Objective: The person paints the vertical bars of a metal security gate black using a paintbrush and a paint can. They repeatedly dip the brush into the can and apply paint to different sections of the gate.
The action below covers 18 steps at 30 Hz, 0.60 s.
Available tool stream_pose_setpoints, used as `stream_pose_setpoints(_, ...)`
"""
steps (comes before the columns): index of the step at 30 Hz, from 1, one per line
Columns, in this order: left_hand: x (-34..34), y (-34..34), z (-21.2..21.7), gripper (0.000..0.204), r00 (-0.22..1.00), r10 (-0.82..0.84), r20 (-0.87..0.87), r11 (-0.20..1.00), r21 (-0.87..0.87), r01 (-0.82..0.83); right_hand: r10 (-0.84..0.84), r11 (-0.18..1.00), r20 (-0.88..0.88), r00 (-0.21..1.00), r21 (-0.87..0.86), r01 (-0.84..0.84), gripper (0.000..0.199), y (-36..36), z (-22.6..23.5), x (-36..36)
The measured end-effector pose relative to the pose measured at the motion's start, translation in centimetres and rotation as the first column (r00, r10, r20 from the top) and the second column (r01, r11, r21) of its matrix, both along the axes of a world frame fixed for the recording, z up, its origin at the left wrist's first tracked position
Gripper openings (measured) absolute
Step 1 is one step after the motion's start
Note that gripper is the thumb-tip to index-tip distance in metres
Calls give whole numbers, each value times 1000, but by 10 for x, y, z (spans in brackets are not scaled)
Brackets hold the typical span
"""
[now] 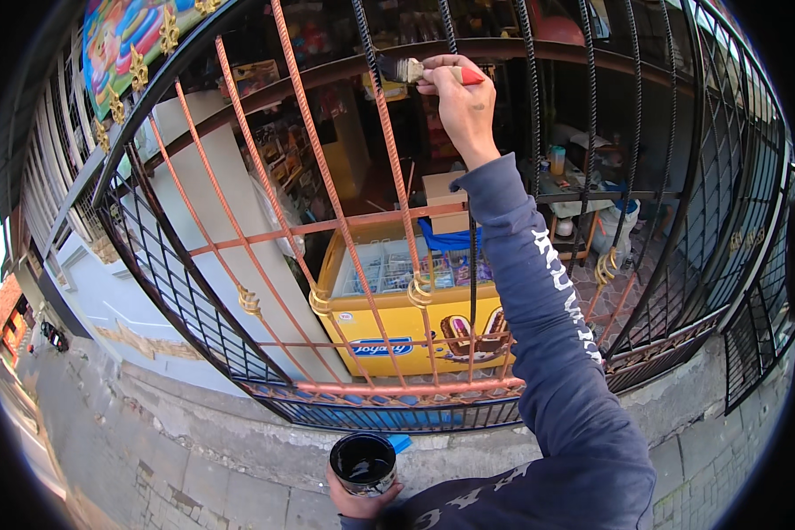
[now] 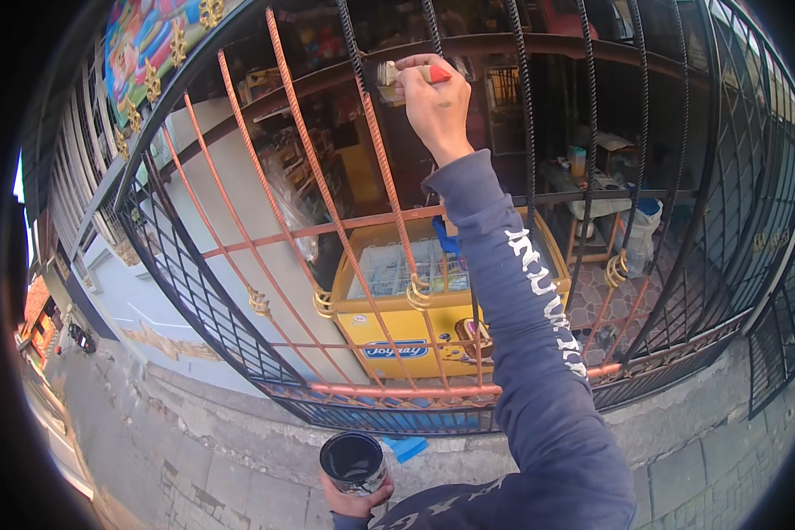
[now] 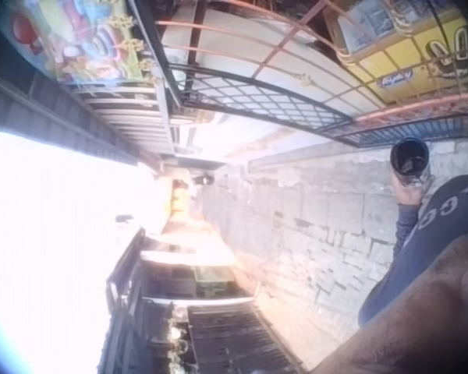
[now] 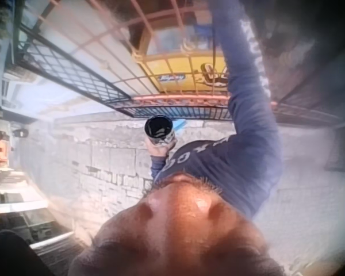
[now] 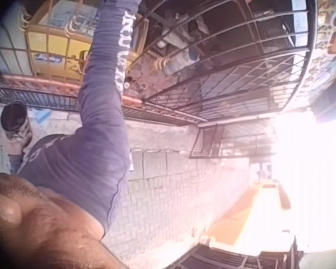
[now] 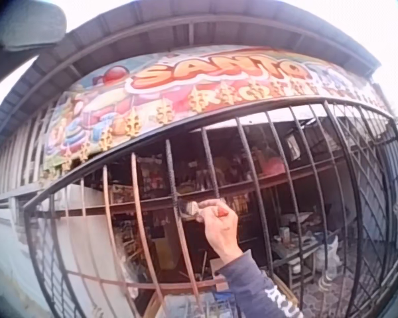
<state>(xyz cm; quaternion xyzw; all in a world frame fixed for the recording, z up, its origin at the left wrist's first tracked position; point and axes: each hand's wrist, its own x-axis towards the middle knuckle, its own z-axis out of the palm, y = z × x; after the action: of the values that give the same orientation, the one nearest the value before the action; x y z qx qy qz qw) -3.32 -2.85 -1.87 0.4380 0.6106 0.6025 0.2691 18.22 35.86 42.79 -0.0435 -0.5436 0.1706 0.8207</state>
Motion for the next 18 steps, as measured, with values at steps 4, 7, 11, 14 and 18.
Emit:
stream_pose_setpoints(4,2,-2,0,122,1000,-5,29,1000,-18,6,85,990,173,981,-128,-64,17,-5,-2,0)
stream_pose_setpoints(7,3,0,4,122,999,-29,26,1000,10,29,70,972,218,973,-233,-18,17,-7,-1,0)
stream_pose_setpoints(11,5,7,8,123,999,-51,19,998,39,50,-197,972,-27,980,127,199,16,-9,7,-5)
stream_pose_setpoints(14,7,8,6,123,986,-75,148,997,23,73,-276,961,227,934,34,276,15,-13,-14,-7)
stream_pose_setpoints(18,4,11,4,124,999,-53,14,998,44,52,-180,978,142,973,-77,192,15,-10,-23,-4)
